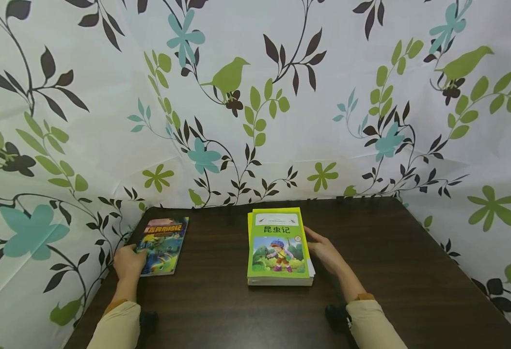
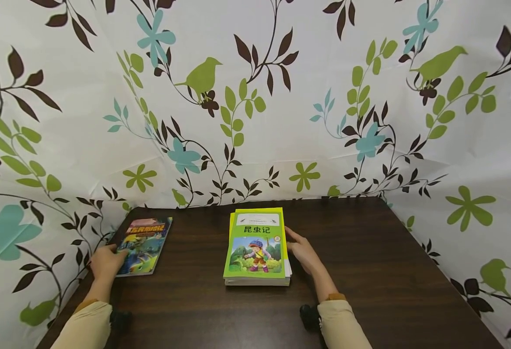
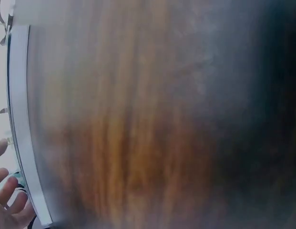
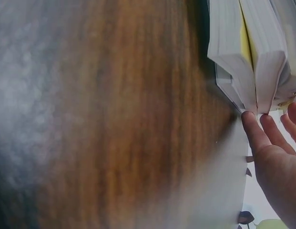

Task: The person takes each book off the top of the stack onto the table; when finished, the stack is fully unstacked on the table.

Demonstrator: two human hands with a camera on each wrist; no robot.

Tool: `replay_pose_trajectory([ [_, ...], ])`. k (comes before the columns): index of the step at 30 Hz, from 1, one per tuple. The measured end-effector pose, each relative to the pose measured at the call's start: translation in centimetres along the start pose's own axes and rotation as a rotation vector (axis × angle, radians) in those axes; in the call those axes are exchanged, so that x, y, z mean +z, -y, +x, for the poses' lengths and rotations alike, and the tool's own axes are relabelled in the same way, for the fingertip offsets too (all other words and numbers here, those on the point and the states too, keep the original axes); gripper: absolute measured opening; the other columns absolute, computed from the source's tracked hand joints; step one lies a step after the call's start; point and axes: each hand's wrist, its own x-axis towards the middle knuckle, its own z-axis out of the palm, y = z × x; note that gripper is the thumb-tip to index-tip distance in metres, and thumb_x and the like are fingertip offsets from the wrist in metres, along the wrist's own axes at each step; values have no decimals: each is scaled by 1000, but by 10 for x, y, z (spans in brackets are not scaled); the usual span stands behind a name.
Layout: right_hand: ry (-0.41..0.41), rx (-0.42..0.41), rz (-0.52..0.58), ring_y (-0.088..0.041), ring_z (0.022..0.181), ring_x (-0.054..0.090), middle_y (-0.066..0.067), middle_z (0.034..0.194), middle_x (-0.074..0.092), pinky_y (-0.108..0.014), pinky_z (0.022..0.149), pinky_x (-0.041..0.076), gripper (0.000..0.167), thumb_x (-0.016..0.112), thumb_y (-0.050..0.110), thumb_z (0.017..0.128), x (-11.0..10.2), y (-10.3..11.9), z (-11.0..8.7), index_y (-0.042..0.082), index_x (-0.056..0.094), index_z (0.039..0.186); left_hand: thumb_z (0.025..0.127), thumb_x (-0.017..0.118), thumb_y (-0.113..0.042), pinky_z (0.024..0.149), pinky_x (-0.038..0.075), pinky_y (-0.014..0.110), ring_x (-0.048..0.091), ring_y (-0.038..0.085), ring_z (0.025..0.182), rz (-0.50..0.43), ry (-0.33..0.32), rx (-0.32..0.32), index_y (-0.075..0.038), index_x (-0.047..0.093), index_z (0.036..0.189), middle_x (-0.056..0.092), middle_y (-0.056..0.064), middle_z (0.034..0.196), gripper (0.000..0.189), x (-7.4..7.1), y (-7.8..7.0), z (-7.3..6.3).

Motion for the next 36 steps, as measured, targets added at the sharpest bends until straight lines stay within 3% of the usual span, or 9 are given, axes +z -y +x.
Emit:
replay_pose_trajectory([
  [8,1,6,7,-39,135,43,-21,156,33,-57,114,29,61,47,9,97,0,-1,1,15,30,155,87,66,-11,102,36,62,46,53,121,14,24,4,17,51,129,50,39,130,53,-6,-10,-2],
  [14,3,11,6,-40,135,43,-22,155,33,-57,114,29,62,49,10,97,0,1,0,15,29,155,87,68,-13,100,39,62,47,53,120,7,11,52,13,53,131,51,36,131,54,-12,-23,-5],
  [23,8,14,-1,-41,140,36,-22,158,26,-58,114,27,62,46,7,97,-1,3,-2,14,28,155,87,71,-18,99,41,61,49,51,120,-77,77,71,8,50,137,52,35,132,60,-11,-43,-13],
  [30,7,23,9,-40,138,39,-21,158,27,-58,114,28,62,47,6,96,-1,3,-1,14,29,155,86,72,-23,88,47,59,56,51,108,-68,75,162,10,56,130,59,35,122,57,-7,-61,-20],
  [36,15,23,-4,-41,141,34,-21,159,23,-59,114,26,63,46,6,96,-2,4,-3,14,27,156,85,74,-21,85,49,58,58,50,104,-105,71,240,3,60,129,62,33,118,52,-3,-78,-27],
])
